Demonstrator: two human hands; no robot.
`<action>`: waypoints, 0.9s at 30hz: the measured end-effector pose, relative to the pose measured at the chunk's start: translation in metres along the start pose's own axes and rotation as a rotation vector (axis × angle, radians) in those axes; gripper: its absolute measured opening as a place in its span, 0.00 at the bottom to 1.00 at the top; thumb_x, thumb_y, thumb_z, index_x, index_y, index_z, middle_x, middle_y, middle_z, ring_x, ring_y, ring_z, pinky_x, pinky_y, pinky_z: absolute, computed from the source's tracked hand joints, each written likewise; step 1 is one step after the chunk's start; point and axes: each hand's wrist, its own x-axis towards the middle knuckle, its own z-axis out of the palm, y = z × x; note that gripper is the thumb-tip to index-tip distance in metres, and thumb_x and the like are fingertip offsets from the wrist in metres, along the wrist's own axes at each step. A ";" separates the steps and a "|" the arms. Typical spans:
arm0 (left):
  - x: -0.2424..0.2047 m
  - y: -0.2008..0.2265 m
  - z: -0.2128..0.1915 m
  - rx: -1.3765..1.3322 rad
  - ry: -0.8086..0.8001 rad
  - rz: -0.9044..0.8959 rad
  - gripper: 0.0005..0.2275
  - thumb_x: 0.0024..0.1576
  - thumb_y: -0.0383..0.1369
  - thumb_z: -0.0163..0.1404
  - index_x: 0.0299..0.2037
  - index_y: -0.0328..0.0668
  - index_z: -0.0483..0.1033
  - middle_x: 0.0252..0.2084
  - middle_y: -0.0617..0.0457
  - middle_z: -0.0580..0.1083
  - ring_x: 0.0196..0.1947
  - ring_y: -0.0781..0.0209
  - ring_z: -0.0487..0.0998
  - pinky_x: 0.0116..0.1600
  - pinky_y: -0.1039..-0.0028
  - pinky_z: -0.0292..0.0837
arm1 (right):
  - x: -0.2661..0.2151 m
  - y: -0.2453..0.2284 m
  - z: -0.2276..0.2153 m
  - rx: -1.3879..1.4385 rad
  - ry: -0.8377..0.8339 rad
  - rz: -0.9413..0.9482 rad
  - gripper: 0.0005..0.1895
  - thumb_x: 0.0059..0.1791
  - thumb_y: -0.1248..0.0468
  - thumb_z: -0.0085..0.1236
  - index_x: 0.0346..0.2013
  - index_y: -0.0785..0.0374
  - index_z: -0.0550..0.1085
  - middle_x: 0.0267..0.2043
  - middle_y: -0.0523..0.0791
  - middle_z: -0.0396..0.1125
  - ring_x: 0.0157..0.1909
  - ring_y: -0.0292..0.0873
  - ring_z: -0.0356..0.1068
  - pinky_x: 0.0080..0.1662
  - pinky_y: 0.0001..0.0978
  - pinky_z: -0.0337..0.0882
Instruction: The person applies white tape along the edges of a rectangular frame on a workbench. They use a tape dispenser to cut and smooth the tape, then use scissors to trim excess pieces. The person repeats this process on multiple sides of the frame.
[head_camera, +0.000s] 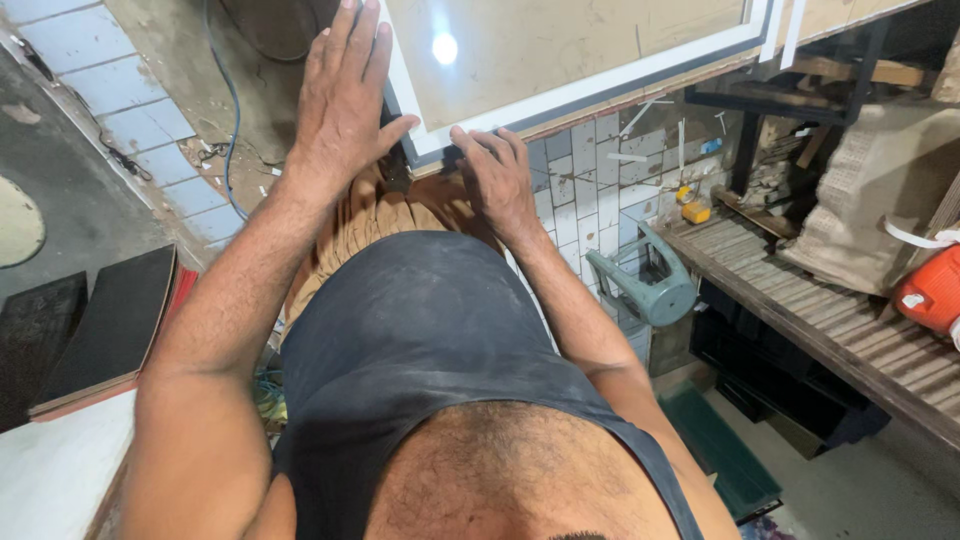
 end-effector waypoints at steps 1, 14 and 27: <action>0.000 -0.001 0.000 0.005 -0.002 0.001 0.43 0.57 0.49 0.70 0.70 0.20 0.61 0.74 0.32 0.53 0.80 0.39 0.46 0.78 0.46 0.52 | 0.001 0.000 0.000 0.000 0.003 -0.002 0.26 0.54 0.71 0.60 0.66 0.62 0.66 0.54 0.46 0.71 0.61 0.47 0.69 0.67 0.54 0.63; 0.008 0.011 -0.006 0.118 -0.129 -0.061 0.50 0.49 0.56 0.68 0.69 0.19 0.61 0.76 0.29 0.53 0.78 0.35 0.46 0.75 0.41 0.48 | -0.001 0.002 0.005 -0.015 0.002 0.034 0.26 0.54 0.70 0.62 0.66 0.61 0.66 0.54 0.43 0.72 0.61 0.44 0.69 0.67 0.54 0.63; 0.008 0.002 -0.001 0.208 -0.104 0.013 0.46 0.57 0.59 0.65 0.68 0.19 0.63 0.72 0.29 0.55 0.77 0.35 0.47 0.74 0.35 0.42 | -0.006 0.008 0.011 0.022 0.016 0.037 0.25 0.56 0.68 0.59 0.67 0.59 0.64 0.55 0.43 0.73 0.61 0.43 0.69 0.68 0.54 0.60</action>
